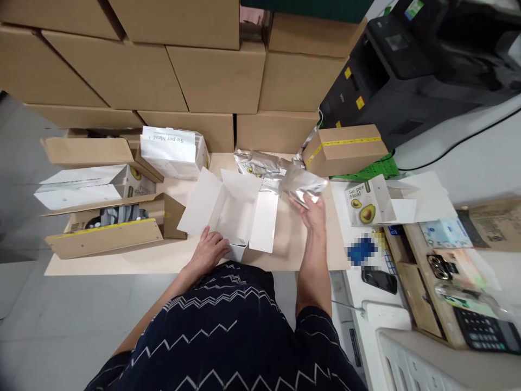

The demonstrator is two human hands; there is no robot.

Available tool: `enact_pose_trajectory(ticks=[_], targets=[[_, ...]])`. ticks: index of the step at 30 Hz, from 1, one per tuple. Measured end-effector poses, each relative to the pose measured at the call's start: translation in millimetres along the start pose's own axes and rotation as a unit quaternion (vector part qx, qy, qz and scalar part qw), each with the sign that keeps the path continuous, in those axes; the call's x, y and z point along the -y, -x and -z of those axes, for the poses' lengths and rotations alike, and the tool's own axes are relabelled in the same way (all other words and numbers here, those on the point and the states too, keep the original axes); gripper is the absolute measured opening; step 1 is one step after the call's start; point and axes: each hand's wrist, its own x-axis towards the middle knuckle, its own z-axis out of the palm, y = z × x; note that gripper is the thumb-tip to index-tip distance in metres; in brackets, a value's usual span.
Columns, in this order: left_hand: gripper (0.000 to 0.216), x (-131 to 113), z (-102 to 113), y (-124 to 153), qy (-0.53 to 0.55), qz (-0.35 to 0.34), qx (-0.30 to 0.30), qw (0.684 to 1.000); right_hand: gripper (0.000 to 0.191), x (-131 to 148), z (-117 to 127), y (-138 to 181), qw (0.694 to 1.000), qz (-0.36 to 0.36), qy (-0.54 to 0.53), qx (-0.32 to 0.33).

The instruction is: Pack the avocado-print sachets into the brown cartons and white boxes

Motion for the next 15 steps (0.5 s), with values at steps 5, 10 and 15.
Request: enact_pose_trajectory(ticks=[5, 10, 15], targets=[[0.01, 1.0, -1.8, -0.1, 0.01, -0.003, -0.006, 1.0, 0.029, 72.9, -11.1, 48.0, 0.982, 0.042, 0.018, 0.182], [0.011, -0.1, -2.2, -0.2, -0.03, -0.013, -0.008, 0.999, 0.025, 71.2, -100.1, 50.0, 0.854, 0.056, 0.285, 0.432], [0.013, -1.2, -2.0, -0.3, -0.045, -0.016, -0.008, 0.999, 0.024, 28.5, -166.4, 42.7, 0.706, 0.004, 0.411, 0.577]])
